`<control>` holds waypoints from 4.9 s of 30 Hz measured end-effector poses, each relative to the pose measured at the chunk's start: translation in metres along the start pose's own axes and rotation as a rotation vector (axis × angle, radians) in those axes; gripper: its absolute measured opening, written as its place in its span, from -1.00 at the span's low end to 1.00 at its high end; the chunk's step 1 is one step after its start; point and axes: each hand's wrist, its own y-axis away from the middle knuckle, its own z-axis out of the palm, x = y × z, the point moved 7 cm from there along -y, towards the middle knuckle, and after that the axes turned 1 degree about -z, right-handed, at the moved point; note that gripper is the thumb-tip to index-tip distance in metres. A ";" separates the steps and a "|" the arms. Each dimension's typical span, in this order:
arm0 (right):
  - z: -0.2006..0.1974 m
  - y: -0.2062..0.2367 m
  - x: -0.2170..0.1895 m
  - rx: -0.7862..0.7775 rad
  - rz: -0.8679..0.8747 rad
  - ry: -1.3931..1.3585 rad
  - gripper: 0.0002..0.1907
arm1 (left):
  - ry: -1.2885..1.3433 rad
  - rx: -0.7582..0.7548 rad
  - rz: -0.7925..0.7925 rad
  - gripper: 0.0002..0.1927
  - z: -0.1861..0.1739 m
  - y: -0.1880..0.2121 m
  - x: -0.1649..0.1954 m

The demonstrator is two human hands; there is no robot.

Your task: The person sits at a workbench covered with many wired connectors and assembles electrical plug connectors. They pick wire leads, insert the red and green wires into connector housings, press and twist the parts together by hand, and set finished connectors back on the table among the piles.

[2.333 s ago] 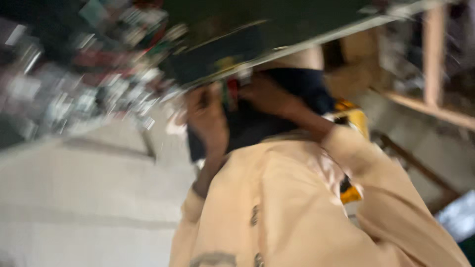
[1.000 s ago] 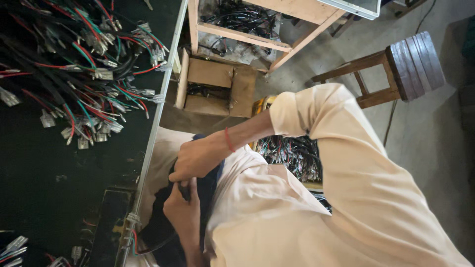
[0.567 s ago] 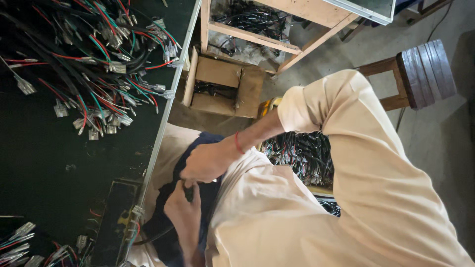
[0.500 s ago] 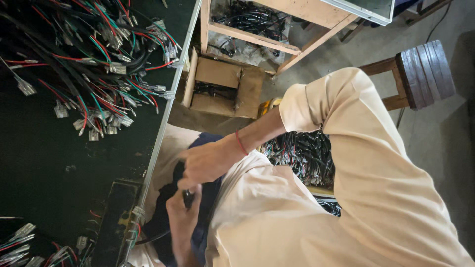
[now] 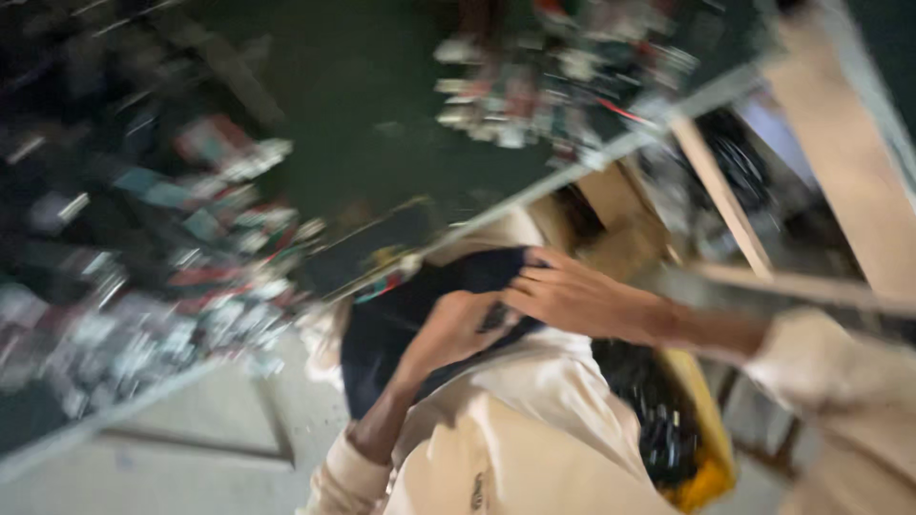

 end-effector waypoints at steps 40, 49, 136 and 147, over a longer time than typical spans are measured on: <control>0.035 -0.096 0.042 -0.072 0.473 -1.017 -0.64 | -0.179 0.239 0.092 -0.77 -0.009 0.013 0.010; 0.070 -0.142 0.013 0.115 0.671 -1.603 -0.69 | -0.130 0.243 0.173 -0.77 -0.018 0.031 0.025; -0.042 -0.020 -0.002 -0.021 0.372 -0.244 -0.82 | -0.146 0.348 0.081 -0.73 -0.025 0.014 0.039; -0.057 -0.005 -0.002 -0.098 0.382 -0.128 -0.85 | -0.311 0.829 -0.163 -0.75 -0.102 0.087 0.030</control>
